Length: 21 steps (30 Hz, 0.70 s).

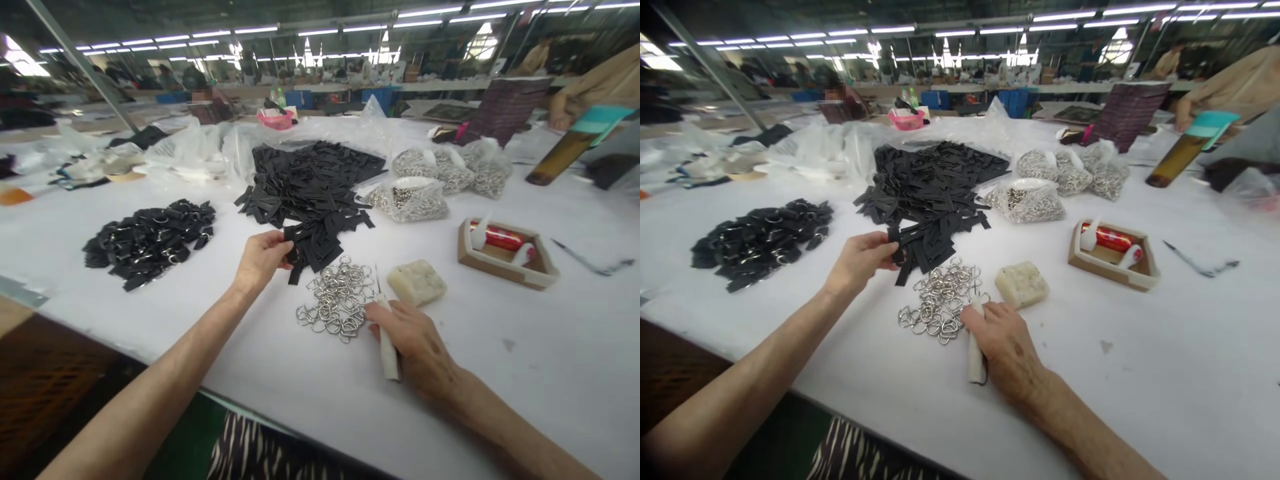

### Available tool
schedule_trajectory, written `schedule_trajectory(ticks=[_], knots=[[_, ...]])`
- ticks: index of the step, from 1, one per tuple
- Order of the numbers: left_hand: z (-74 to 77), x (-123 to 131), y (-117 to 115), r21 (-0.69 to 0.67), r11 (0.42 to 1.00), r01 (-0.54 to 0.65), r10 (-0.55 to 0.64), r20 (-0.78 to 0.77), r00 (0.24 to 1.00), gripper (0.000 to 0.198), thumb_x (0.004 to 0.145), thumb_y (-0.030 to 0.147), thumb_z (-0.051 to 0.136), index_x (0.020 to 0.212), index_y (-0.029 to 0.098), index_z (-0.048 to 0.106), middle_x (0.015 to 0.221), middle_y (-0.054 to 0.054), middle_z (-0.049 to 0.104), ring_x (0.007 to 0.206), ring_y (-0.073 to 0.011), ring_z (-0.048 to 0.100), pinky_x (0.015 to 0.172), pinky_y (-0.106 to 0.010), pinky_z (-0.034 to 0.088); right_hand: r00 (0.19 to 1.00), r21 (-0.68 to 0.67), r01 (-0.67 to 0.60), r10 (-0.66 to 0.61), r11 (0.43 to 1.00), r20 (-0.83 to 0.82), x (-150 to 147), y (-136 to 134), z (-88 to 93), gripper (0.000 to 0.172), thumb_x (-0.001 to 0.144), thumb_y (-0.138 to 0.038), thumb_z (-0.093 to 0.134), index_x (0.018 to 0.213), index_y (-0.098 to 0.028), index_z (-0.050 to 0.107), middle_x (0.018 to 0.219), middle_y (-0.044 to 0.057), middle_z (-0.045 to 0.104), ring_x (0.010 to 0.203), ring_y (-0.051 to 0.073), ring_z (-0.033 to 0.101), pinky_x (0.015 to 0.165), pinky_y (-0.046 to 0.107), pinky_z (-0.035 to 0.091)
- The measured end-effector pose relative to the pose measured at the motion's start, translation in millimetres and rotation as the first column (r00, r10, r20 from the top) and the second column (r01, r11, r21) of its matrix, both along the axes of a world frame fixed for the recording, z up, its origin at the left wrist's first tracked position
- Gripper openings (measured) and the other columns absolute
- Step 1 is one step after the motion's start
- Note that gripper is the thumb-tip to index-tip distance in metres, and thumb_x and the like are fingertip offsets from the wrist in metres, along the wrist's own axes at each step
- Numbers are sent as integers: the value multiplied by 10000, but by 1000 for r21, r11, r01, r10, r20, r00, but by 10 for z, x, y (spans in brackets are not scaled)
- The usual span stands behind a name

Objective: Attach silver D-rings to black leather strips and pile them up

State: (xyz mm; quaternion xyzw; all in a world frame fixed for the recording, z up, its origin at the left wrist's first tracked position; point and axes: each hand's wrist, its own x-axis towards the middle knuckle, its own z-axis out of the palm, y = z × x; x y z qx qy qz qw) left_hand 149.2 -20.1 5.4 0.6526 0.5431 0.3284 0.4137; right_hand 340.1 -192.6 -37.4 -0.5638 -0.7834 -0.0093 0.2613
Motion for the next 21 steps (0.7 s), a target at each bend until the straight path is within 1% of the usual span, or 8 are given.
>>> schedule_trajectory(ticks=[2,5,9,13,15,17,19,21], knots=[[70,129,-131,-103,992,70,-48,203,978,75,748,172,518,763,116,565,711,-53,652,619,-145,636,533,-247,535,996,52,-85,85,995,13,-55,39,-16,218,890,-119,344,898,-131,562,796,98,620,756,198,524,644,316,422],[110,367,-276,-220,954,206,-81,471,878,23,754,111,529,742,114,548,683,-55,648,619,-157,646,502,-241,539,982,72,-177,172,982,74,-120,90,-51,229,870,-67,340,855,-130,560,937,132,639,891,223,541,723,354,450],[-14,563,-379,-319,906,276,-43,581,813,50,772,81,523,753,114,556,684,-57,649,600,-139,639,490,-214,538,968,143,-216,194,966,158,-157,107,-74,241,850,-39,356,818,-133,575,841,129,645,869,224,556,690,341,480],[-199,540,-404,-383,863,329,-41,596,802,82,759,61,520,796,82,590,714,-87,656,618,-142,643,496,-206,540,973,184,-220,204,958,103,-131,97,-33,257,854,-42,325,805,-122,565,701,97,618,667,173,546,557,276,469],[-230,495,-415,-379,846,374,-84,598,797,87,746,71,537,797,75,607,726,-91,658,621,-143,641,504,-210,544,982,190,-188,187,964,22,-96,87,-10,250,869,-64,320,853,-118,564,690,86,611,628,160,541,530,262,458],[-213,460,-436,-374,826,422,-130,602,788,96,738,89,550,802,76,621,744,-90,659,632,-142,639,514,-209,546,987,189,-116,134,975,-84,-54,74,2,232,880,-89,340,922,-125,565,684,70,605,642,164,555,559,275,466],[-173,448,-462,-368,804,468,-171,610,774,110,729,103,561,810,78,630,762,-89,661,644,-144,638,523,-212,547,979,169,9,26,986,-202,-18,60,13,199,877,-113,389,948,-158,569,679,45,596,654,170,565,599,299,470],[-137,454,-490,-367,785,499,-197,617,762,116,719,119,576,814,84,633,773,-87,663,653,-147,640,528,-213,546,937,129,137,-86,982,-338,6,54,42,138,860,-147,456,927,-189,570,718,34,610,675,172,581,627,311,477]])
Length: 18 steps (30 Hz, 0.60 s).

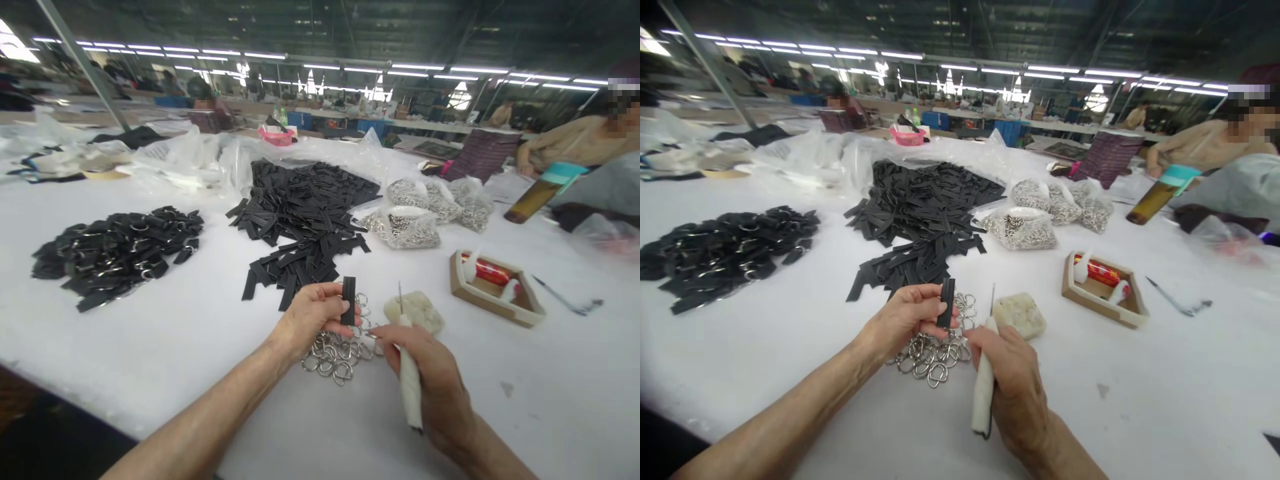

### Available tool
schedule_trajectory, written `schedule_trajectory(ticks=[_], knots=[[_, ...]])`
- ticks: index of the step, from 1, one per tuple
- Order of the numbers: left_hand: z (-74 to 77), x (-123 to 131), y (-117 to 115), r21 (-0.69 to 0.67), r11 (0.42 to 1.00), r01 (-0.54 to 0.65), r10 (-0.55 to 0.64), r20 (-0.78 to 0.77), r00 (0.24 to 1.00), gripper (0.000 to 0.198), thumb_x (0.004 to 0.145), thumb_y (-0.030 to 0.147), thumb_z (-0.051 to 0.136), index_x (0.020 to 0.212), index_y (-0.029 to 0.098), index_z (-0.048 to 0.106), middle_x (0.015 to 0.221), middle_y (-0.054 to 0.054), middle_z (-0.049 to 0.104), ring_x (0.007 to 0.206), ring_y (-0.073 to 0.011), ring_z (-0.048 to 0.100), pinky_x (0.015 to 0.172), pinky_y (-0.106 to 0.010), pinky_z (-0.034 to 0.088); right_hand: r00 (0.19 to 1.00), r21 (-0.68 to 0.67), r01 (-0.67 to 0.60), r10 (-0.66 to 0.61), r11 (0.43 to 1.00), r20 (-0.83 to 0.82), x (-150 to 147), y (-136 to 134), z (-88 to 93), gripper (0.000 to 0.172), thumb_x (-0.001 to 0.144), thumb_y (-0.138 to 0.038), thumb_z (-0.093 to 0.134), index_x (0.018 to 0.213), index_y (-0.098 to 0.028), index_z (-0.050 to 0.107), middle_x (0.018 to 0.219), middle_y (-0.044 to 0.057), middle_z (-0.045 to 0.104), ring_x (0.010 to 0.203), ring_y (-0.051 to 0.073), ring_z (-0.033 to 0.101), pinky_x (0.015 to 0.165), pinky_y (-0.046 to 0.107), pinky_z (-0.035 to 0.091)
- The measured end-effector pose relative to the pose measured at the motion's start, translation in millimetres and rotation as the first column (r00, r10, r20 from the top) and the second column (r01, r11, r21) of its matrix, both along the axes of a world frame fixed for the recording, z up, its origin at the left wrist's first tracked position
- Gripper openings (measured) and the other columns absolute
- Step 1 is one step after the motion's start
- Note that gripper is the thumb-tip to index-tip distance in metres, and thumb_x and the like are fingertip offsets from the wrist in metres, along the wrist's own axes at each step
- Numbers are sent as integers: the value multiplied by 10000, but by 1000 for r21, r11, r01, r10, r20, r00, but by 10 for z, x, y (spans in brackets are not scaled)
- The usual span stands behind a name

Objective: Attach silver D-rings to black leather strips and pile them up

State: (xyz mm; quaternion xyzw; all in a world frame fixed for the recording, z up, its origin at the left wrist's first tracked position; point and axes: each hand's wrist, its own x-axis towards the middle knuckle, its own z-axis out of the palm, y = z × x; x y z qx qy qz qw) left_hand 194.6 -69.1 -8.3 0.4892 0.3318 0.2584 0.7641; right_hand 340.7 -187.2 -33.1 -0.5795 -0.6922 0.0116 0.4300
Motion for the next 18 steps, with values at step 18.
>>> schedule_trajectory(ticks=[18], knots=[[-32,86,-147,26,980,197,-193,-104,976,111,694,196,579,750,121,640,643,-41,640,567,-152,627,482,-225,504,906,-242,62,-157,968,-394,51,301,435,86,778,-206,565,805,-197,484,725,-3,637,636,130,559,588,235,423]])
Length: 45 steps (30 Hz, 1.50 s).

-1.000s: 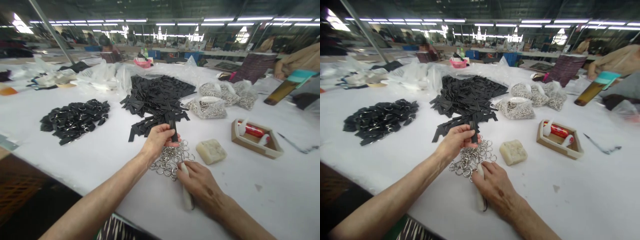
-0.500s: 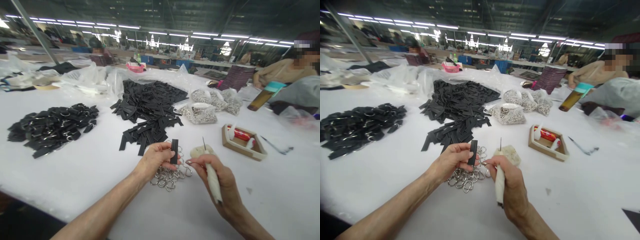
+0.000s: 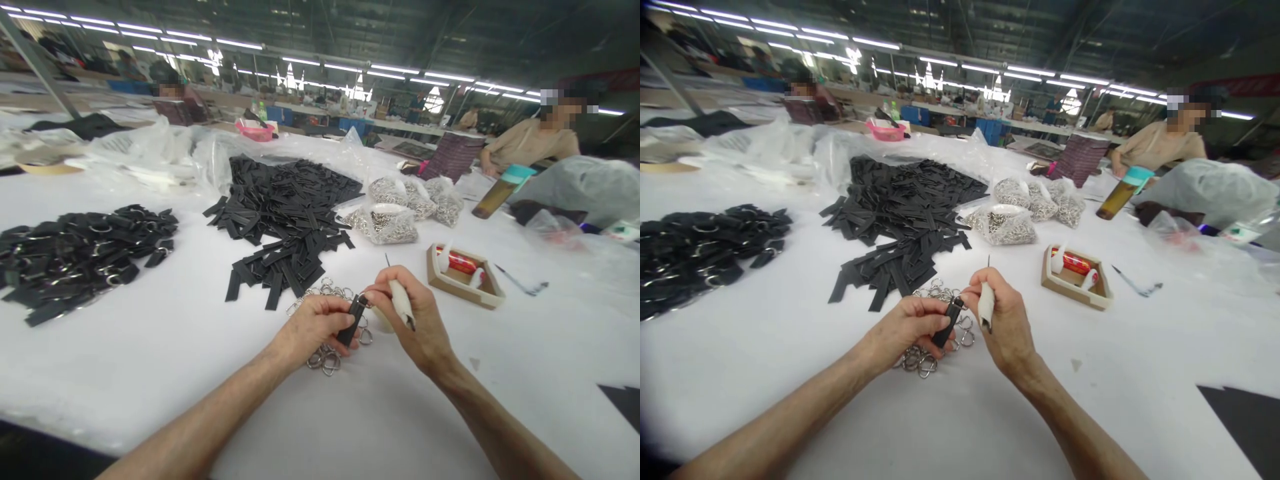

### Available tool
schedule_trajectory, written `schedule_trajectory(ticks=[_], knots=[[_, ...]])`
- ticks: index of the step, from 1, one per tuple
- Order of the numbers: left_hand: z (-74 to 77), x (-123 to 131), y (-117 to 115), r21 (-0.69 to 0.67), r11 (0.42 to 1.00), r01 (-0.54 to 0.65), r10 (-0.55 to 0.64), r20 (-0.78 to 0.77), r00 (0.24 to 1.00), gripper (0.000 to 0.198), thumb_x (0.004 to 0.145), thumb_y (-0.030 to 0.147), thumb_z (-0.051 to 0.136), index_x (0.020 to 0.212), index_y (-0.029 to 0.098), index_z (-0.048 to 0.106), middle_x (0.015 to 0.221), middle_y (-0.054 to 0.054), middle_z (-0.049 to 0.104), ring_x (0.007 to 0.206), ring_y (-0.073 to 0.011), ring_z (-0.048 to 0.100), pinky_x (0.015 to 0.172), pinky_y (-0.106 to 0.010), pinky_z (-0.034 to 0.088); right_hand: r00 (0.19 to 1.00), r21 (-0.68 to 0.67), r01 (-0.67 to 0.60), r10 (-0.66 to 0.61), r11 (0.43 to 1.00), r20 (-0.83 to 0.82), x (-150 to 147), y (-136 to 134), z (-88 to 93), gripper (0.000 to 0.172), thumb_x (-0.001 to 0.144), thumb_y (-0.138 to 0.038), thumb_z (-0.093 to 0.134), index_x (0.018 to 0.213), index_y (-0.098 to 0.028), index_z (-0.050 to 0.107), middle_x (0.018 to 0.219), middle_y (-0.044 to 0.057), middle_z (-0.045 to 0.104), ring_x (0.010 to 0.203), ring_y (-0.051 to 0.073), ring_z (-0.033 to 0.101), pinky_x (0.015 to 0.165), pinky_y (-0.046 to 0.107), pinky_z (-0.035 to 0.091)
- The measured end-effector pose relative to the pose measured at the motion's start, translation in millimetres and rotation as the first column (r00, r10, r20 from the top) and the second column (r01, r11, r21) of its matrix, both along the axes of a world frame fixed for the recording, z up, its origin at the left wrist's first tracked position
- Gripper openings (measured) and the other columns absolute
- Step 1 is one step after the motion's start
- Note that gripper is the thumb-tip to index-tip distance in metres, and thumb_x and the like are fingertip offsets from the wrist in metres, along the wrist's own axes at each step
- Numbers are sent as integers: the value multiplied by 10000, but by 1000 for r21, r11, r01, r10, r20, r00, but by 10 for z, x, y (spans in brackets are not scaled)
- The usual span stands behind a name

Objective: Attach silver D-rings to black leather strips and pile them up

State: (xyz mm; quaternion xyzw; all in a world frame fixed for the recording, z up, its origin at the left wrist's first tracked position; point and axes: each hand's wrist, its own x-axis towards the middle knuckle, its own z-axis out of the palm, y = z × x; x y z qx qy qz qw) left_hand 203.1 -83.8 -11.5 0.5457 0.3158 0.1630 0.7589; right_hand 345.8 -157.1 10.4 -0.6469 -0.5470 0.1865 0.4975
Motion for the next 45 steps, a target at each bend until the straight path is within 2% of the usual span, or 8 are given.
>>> schedule_trajectory(ticks=[6,14,19,25,29,34,37,45], knots=[[-48,18,-35,152,988,35,-21,-93,995,117,709,205,533,710,150,636,615,-28,619,571,-146,606,470,-211,485,1000,-27,3,-3,1000,-7,10,-12,-65,85,773,-214,547,767,-202,463,626,-34,554,554,110,446,532,221,354],[-120,12,-93,448,893,40,41,-169,985,185,776,220,463,756,181,642,676,-20,638,589,-130,584,515,-207,480,999,-95,-16,21,995,48,50,-67,-45,90,778,-237,536,727,-206,469,530,-64,438,472,92,333,450,197,283],[-41,36,-73,143,989,-48,52,-20,998,365,727,202,565,1087,208,504,664,3,644,654,-174,633,520,-257,515,999,-102,-17,20,995,27,66,-78,-44,66,800,-228,518,748,-196,492,627,-33,542,539,99,433,504,203,335],[-37,10,-22,-141,989,-50,64,94,994,498,730,142,594,1199,197,435,802,-52,690,661,-190,670,584,-301,543,1000,29,21,-22,999,6,68,-71,-146,69,811,-179,510,875,-202,519,750,-7,585,643,126,518,576,230,391],[-27,3,-16,-246,956,-159,185,85,979,358,737,92,578,1087,141,524,798,-80,695,631,-188,670,573,-306,553,987,144,21,-43,989,152,56,-97,-179,105,824,-157,510,912,-204,543,827,13,601,694,136,536,620,252,411],[-18,-1,6,-369,883,-291,354,114,928,178,726,18,561,880,108,575,726,-75,688,595,-164,663,578,-273,555,856,222,-292,151,930,495,-48,-82,-213,144,818,-104,481,909,-196,544,918,57,614,817,189,547,702,322,441],[-23,-6,14,-422,836,-351,431,108,896,179,724,-23,541,837,115,547,661,-57,675,545,-139,647,531,-225,536,752,294,-410,137,864,645,-118,-47,-255,142,820,-56,458,856,-171,532,918,93,617,825,201,542,689,330,455],[-1,-1,-36,-497,827,-263,395,179,901,184,718,-43,517,783,122,565,677,-52,686,581,-141,657,587,-251,551,793,368,-372,86,852,603,-110,-75,-278,151,813,-25,471,868,-159,514,891,114,620,842,214,543,695,348,466]])
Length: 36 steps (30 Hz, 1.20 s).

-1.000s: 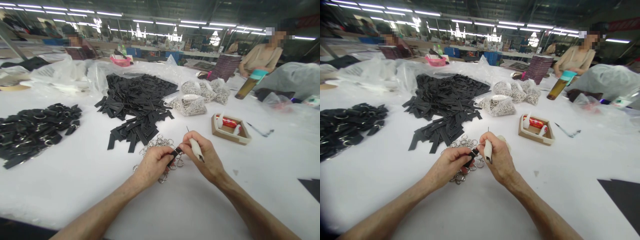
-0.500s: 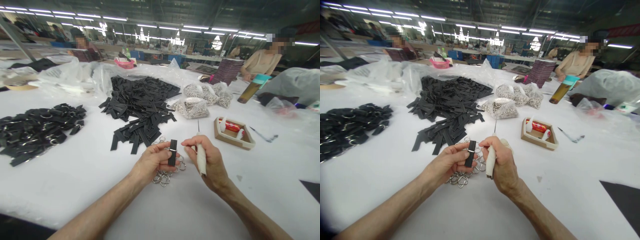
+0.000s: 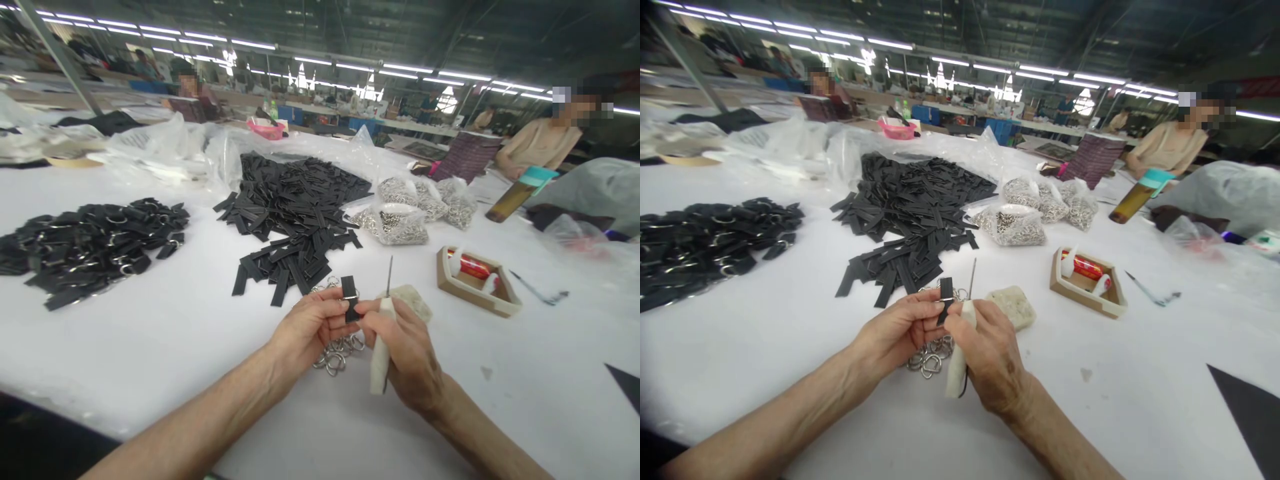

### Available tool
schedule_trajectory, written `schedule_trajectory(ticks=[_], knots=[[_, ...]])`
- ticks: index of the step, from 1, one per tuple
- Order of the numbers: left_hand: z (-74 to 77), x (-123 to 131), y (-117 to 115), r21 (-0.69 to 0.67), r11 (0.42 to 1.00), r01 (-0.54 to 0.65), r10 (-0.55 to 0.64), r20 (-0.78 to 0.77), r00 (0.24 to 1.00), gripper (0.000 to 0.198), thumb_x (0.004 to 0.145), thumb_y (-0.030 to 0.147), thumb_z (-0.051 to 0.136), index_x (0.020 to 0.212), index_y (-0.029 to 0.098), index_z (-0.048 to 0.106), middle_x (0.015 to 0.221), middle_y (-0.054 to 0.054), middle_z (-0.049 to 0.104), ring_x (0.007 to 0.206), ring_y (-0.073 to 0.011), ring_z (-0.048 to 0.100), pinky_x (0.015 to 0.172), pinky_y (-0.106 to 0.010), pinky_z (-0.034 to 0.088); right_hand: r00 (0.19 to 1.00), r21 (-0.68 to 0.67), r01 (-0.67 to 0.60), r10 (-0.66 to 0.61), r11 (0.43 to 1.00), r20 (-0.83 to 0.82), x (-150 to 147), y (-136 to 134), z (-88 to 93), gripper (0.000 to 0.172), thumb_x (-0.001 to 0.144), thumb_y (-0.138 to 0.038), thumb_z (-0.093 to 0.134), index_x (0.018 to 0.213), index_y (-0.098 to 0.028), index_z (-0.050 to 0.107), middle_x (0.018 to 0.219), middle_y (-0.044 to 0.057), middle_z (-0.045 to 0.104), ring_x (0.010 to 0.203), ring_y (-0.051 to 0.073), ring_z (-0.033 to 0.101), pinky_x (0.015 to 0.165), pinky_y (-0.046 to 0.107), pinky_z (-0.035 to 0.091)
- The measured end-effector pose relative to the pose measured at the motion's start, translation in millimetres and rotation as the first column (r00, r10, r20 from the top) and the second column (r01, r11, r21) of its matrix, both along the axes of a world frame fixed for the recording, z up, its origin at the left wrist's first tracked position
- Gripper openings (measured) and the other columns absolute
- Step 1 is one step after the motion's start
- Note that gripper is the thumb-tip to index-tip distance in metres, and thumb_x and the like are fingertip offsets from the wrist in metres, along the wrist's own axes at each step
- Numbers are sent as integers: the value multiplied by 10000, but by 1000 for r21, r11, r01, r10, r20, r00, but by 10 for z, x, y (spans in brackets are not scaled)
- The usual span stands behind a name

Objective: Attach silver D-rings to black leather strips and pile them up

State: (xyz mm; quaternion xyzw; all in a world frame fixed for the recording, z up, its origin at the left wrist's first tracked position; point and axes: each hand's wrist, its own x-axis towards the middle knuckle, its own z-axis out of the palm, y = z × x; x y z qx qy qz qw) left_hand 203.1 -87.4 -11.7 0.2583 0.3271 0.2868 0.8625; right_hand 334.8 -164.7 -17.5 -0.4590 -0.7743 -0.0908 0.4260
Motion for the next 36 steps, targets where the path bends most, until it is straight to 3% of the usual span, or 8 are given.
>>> schedule_trajectory(ticks=[3,7,10,13,16,24,29,36], knots=[[21,12,-29,-32,999,36,-35,29,999,166,711,-25,508,758,125,563,658,-54,688,577,-164,663,601,-281,551,999,-16,-18,17,1000,-31,16,-25,0,175,809,-16,461,889,-165,506,862,101,621,835,212,547,693,344,463],[29,19,-41,-33,992,122,-123,-36,992,71,774,159,541,741,101,567,650,-94,677,562,-196,658,589,-308,542,995,-95,-42,33,995,-94,15,-55,-31,178,809,-42,482,904,-190,506,833,57,622,804,190,562,688,316,464],[9,19,-52,10,997,70,-69,-104,992,79,719,136,607,723,132,528,601,-50,655,496,-183,633,527,-307,530,990,-136,-38,19,990,-139,-13,-66,-46,169,816,-61,494,898,-209,507,817,27,619,793,172,571,682,294,462],[-7,30,-85,133,991,26,-9,-125,992,103,696,125,629,730,141,533,605,-42,656,502,-180,634,534,-304,526,969,-152,68,-102,986,-227,-58,-62,-35,164,810,-78,526,886,-222,503,805,5,605,742,148,567,653,271,458],[-12,50,-134,266,960,88,-56,-125,991,75,732,188,609,740,119,580,645,-78,670,565,-184,651,580,-287,524,921,-161,184,-227,970,-316,-89,-47,-12,191,787,-79,557,894,-227,500,790,-15,574,702,123,553,628,241,448],[-4,42,-216,364,923,126,-92,-110,990,209,783,315,578,849,118,608,763,-101,680,694,-198,653,696,-328,510,831,-309,198,-326,930,-450,-21,-35,13,153,801,-128,551,887,-228,473,795,-28,540,676,107,523,610,225,430],[11,39,-208,485,857,173,-97,-179,979,206,722,220,638,905,123,632,725,-59,659,706,-181,627,705,-304,486,800,-367,184,-356,912,-483,-13,-41,26,151,791,-137,559,873,-227,469,763,-33,545,643,105,510,581,222,418],[19,55,-225,483,861,158,-70,-196,978,184,735,234,609,875,120,640,730,-60,658,694,-191,628,714,-332,491,788,-367,186,-362,911,-499,-52,-38,48,111,783,-156,556,849,-213,487,736,-28,554,626,107,505,553,216,408]])
